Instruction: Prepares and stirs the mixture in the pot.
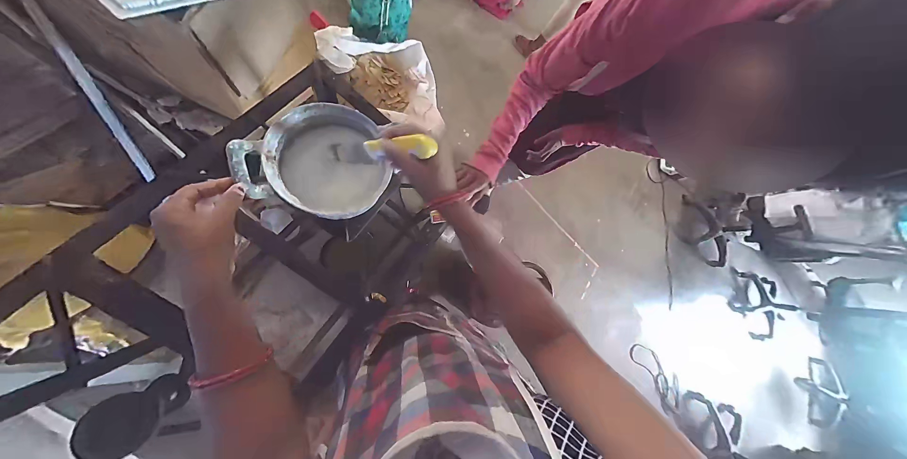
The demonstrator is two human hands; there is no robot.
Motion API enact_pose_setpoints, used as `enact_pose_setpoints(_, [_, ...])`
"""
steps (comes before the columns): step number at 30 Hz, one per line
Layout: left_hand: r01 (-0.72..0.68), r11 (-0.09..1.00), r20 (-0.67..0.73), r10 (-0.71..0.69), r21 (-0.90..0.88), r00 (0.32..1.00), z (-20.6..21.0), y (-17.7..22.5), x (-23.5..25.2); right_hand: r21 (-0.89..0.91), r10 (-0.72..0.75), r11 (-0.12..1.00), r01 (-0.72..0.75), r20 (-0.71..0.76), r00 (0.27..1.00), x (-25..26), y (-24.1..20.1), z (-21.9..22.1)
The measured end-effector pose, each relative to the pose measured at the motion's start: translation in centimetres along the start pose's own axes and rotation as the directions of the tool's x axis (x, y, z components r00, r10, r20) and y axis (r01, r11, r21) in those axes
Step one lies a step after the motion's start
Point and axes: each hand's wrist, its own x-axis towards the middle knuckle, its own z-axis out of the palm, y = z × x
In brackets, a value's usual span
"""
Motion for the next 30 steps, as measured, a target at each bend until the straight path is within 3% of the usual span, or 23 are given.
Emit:
enact_pose_setpoints(5, [-0.040, 0.999, 0.000, 0.040, 0.003, 0.999, 0.0, -1.4, 0.8, -0.063, 0.001, 0.998, 0.004, 0.091, 0.996, -3.8, -2.2, -0.4])
enact_pose_setpoints(11, [-0.043, 0.997, 0.008, 0.043, 0.060, 0.999, -0.2, -1.1, 0.9, -0.087, 0.088, 0.992, -0.092, -0.040, 0.995, -4.5, -1.2, 0.3])
enact_pose_setpoints(16, [-0.078, 0.995, 0.076, 0.073, 0.069, 0.994, -0.5, -1.6, 1.5, -0.072, 0.066, 0.996, -0.062, 0.059, 0.996, -4.6, -1.7, 0.0])
enact_pose_setpoints(20, [-0.083, 0.995, 0.055, 0.081, 0.048, 0.995, -0.4, -2.6, 2.0, -0.102, 0.127, 0.986, -0.129, -0.030, 0.991, -4.1, -2.0, -0.2])
enact_pose_setpoints(23, [-0.044, 0.993, 0.087, 0.035, 0.107, 0.996, -0.6, -0.5, 1.1, -0.027, 0.080, 0.996, -0.081, -0.054, 0.995, -3.8, -1.7, 1.2])
enact_pose_setpoints(25, [-0.015, 0.991, 0.121, -0.001, 0.131, 0.993, -0.6, 1.0, 0.4, -0.014, 0.073, 0.997, -0.073, 0.024, 0.997, -4.4, -2.3, 0.8])
enact_pose_setpoints(28, [-0.018, 0.990, 0.123, 0.001, 0.142, 0.992, -0.6, 1.6, 0.2, -0.052, 0.148, 0.988, -0.144, 0.096, 0.984, -5.1, -3.1, -1.0])
enact_pose_setpoints(30, [-0.007, 0.989, 0.118, -0.010, 0.147, 0.993, -0.6, 1.8, 0.1, -0.086, 0.182, 0.980, -0.177, 0.055, 0.982, -5.0, -3.4, -1.4])
